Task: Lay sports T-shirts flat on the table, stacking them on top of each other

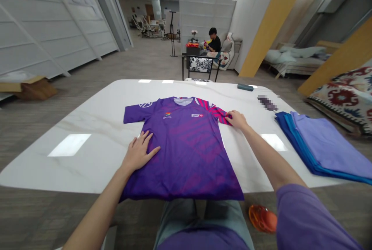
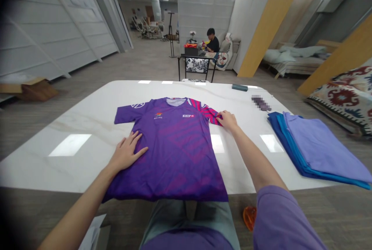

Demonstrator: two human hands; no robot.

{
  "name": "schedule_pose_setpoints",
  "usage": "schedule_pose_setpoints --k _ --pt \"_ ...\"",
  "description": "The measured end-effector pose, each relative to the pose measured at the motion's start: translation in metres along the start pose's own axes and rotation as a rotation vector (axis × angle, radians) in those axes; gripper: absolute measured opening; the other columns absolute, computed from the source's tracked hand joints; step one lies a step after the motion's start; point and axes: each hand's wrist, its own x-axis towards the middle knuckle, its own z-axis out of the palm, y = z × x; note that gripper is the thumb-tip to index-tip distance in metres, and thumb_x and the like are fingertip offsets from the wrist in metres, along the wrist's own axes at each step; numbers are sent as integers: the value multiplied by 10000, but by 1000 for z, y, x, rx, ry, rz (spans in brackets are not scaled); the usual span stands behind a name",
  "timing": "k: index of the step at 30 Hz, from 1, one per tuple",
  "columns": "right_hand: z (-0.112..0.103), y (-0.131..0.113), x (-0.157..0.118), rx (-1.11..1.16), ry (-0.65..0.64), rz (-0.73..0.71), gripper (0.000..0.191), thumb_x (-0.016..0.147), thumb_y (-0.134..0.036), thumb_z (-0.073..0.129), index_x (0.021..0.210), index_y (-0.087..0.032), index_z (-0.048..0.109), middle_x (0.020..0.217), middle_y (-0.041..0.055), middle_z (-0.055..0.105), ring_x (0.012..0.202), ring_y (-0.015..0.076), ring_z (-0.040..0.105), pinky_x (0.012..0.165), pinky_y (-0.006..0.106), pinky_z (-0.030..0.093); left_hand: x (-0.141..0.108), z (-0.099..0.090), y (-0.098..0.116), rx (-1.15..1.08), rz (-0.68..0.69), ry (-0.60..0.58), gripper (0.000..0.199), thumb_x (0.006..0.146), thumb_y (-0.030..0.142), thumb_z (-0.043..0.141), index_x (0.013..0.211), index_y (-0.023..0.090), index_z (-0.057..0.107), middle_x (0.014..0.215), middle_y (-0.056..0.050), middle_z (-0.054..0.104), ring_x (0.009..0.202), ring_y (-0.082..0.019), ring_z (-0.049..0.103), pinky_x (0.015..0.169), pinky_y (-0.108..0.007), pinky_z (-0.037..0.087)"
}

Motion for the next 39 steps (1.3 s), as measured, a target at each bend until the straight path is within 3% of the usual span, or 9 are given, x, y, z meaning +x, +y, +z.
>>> schedule_pose_setpoints --k 3,6,10,13,18,24,30,35,39 --pt "-3 9 13 16 23 77 360 1070 -395 572 1258 -221 826 1323 154 782 1213 298 717 1047 403 554 -1 -3 0 -25 -9 -27 890 1043 780 563 1778 296 429 1858 -128 363 1763 -380 258 1446 -648 183" --pt "-6 16 26 24 96 146 452 1095 -317 451 1398 -173 754 1406 207 746 1310 359 686 1127 512 528 12 -12 -16 -157 -93 -57 754 1080 750 499 1679 295 562 1769 -125 505 1677 -381 431 1407 -658 286" --pt "9 5 31 44 146 75 570 1158 -390 330 1596 -159 611 1621 233 618 1499 392 581 1276 568 425 72 -31 -62 -262 -185 130 621 1143 629 363 1517 259 693 1562 -129 668 1505 -323 602 1347 -539 423" --pt "31 -8 32 68 56 -27 651 1161 -624 366 1643 -249 593 1663 157 617 1520 358 584 1291 506 449 142 -36 -96 -210 -124 158 637 1147 546 335 1585 192 632 1622 -157 631 1552 -297 554 1375 -476 383" --pt "57 1 48 61 -62 -46 1016 1006 -922 474 1755 -235 490 1857 153 363 1722 437 326 1421 595 264 233 -20 -126 -80 -157 -100 662 1137 495 421 1647 107 586 1740 -197 531 1659 -368 420 1387 -590 322" --pt "67 29 96 -13 -136 -61 1125 976 -994 344 1843 -278 302 1925 99 169 1784 444 124 1451 671 92 273 5 -169 51 -198 -168 724 1187 518 489 1753 70 429 1879 -151 299 1745 -412 210 1418 -646 178" --pt "78 11 152 -26 -152 -65 1165 963 -1004 361 1850 -254 274 1926 117 145 1787 452 90 1446 695 57 315 -4 -178 65 -126 -140 761 1202 537 505 1653 -75 480 1798 -238 417 1705 -409 323 1412 -640 208" --pt "62 -39 142 51 -38 -63 1026 1094 -842 276 1830 -127 289 1908 190 173 1789 412 133 1448 687 85 290 -19 -132 55 -19 41 724 1231 488 402 1692 -70 430 1814 -242 389 1750 -365 250 1449 -603 115" --pt "42 -87 41 94 44 -350 968 1127 -781 356 1843 -141 239 1886 189 261 1773 370 237 1464 636 153 173 -27 -72 19 136 50 732 1193 543 476 1793 132 387 1865 -147 339 1774 -328 235 1468 -551 180"
